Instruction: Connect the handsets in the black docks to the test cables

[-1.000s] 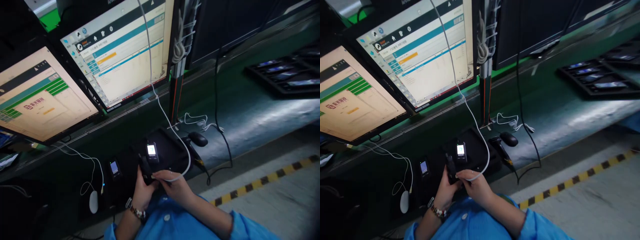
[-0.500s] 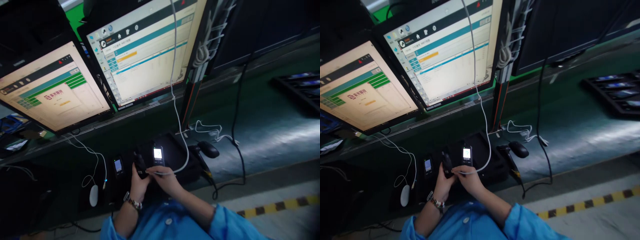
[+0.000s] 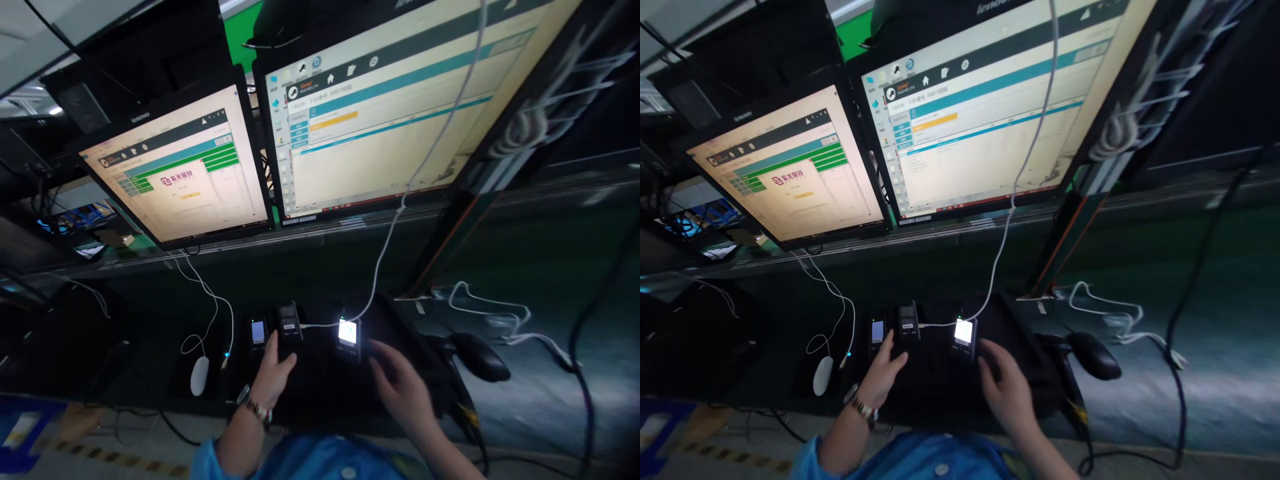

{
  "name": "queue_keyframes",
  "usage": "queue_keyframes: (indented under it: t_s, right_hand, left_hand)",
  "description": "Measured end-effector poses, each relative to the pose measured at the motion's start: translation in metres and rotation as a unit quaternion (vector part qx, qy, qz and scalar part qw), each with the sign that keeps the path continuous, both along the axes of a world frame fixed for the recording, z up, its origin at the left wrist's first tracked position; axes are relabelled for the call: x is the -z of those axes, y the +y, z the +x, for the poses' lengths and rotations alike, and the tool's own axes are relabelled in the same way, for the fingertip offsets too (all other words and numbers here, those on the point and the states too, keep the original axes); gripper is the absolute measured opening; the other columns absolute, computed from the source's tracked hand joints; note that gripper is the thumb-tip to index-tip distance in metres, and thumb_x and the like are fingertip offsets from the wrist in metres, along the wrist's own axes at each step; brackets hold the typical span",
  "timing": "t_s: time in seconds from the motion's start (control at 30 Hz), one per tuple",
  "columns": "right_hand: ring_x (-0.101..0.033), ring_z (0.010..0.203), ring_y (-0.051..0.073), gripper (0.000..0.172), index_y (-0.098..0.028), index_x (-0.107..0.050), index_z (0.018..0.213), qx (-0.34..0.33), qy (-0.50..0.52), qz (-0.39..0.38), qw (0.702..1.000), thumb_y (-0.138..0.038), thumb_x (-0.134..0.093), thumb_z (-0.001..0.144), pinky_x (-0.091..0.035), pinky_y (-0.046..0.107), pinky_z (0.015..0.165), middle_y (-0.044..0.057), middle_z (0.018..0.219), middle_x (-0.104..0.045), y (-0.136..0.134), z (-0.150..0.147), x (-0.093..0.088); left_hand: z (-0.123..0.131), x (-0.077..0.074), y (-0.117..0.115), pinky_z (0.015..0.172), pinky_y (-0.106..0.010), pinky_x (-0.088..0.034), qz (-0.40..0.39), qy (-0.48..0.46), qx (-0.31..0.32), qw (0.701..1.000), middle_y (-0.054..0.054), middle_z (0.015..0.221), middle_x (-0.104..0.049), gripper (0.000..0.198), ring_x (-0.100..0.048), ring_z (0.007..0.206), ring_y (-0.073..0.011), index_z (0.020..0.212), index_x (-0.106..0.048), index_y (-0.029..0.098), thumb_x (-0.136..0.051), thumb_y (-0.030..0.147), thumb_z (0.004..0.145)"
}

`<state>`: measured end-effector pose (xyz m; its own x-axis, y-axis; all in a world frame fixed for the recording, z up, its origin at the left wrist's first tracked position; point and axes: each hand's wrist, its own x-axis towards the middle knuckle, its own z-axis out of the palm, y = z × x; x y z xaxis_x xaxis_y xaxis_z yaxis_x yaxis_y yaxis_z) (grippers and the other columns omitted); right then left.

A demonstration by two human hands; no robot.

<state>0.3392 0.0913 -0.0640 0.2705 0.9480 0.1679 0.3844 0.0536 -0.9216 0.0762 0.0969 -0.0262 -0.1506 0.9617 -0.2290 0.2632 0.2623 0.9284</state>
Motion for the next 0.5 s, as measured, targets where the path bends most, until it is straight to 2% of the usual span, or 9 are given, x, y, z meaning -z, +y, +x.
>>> queue_keyframes:
  t_s: [0.07,0.13,0.17,0.23,0.33,0.4,0.5]
  right_hand:
    - [-0.060,0.109,0.035,0.045,-0.014,-0.065,0.103,0.073,-0.144,0.004,0.987,-0.047,-0.052,0.075,-0.048,0.053,0.097,0.018,0.117,-0.064,0.010,0.042,0.011]
    - [-0.062,0.105,0.037,0.051,-0.011,-0.064,0.103,0.078,-0.208,-0.049,0.974,-0.048,-0.049,0.071,-0.049,0.052,0.094,0.020,0.112,-0.066,0.022,0.078,0.025]
    - [-0.065,0.100,0.037,0.055,-0.010,-0.063,0.106,0.064,-0.207,-0.088,0.972,-0.049,-0.048,0.070,-0.052,0.050,0.090,0.020,0.108,-0.068,0.029,0.090,0.031]
    - [-0.068,0.090,0.035,0.059,-0.010,-0.061,0.110,0.027,-0.181,-0.152,0.971,-0.050,-0.047,0.069,-0.056,0.046,0.080,0.018,0.100,-0.071,0.042,0.106,0.040]
    - [-0.070,0.085,0.032,0.045,-0.017,-0.065,0.098,-0.032,-0.147,-0.178,0.972,-0.047,-0.045,0.071,-0.058,0.041,0.074,0.014,0.091,-0.074,0.063,0.112,0.041]
    - [-0.070,0.086,0.033,0.033,-0.020,-0.065,0.084,-0.053,-0.176,-0.185,0.966,-0.044,-0.046,0.072,-0.057,0.042,0.077,0.013,0.086,-0.074,0.077,0.111,0.036]
    - [-0.069,0.089,0.037,0.030,-0.018,-0.065,0.077,-0.039,-0.278,-0.192,0.940,-0.041,-0.046,0.073,-0.053,0.049,0.086,0.018,0.088,-0.073,0.093,0.111,0.031]
  left_hand:
    - [-0.033,0.007,-0.025,0.116,-0.043,-0.026,0.060,0.145,-0.051,0.986,-0.015,0.147,-0.039,0.060,-0.031,0.140,-0.0276,0.135,-0.044,0.017,-0.055,0.036,0.079]
    - [-0.065,0.022,-0.043,0.117,-0.047,-0.023,0.046,0.258,-0.129,0.957,-0.020,0.138,-0.047,0.057,-0.036,0.136,-0.0313,0.129,-0.048,0.009,-0.052,0.035,0.078]
    - [-0.079,0.032,-0.048,0.116,-0.047,-0.025,0.017,0.270,-0.148,0.951,-0.022,0.136,-0.049,0.060,-0.039,0.134,-0.0324,0.129,-0.047,0.005,-0.052,0.033,0.076]
    - [-0.102,0.054,-0.050,0.115,-0.042,-0.031,-0.052,0.226,-0.169,0.958,-0.024,0.138,-0.049,0.065,-0.042,0.134,-0.0305,0.130,-0.043,0.001,-0.052,0.033,0.075]
    - [-0.125,0.078,-0.036,0.110,-0.032,-0.037,-0.144,0.157,-0.143,0.967,-0.018,0.139,-0.053,0.060,-0.046,0.132,-0.0255,0.130,-0.048,0.004,-0.049,0.035,0.078]
    - [-0.135,0.085,-0.025,0.107,-0.026,-0.040,-0.149,0.162,-0.116,0.969,-0.014,0.134,-0.058,0.056,-0.049,0.130,-0.0231,0.127,-0.055,0.006,-0.050,0.028,0.076]
    - [-0.144,0.086,-0.016,0.102,-0.024,-0.044,-0.119,0.205,-0.111,0.965,-0.012,0.126,-0.065,0.055,-0.056,0.122,-0.0226,0.123,-0.059,0.006,-0.049,0.020,0.071]
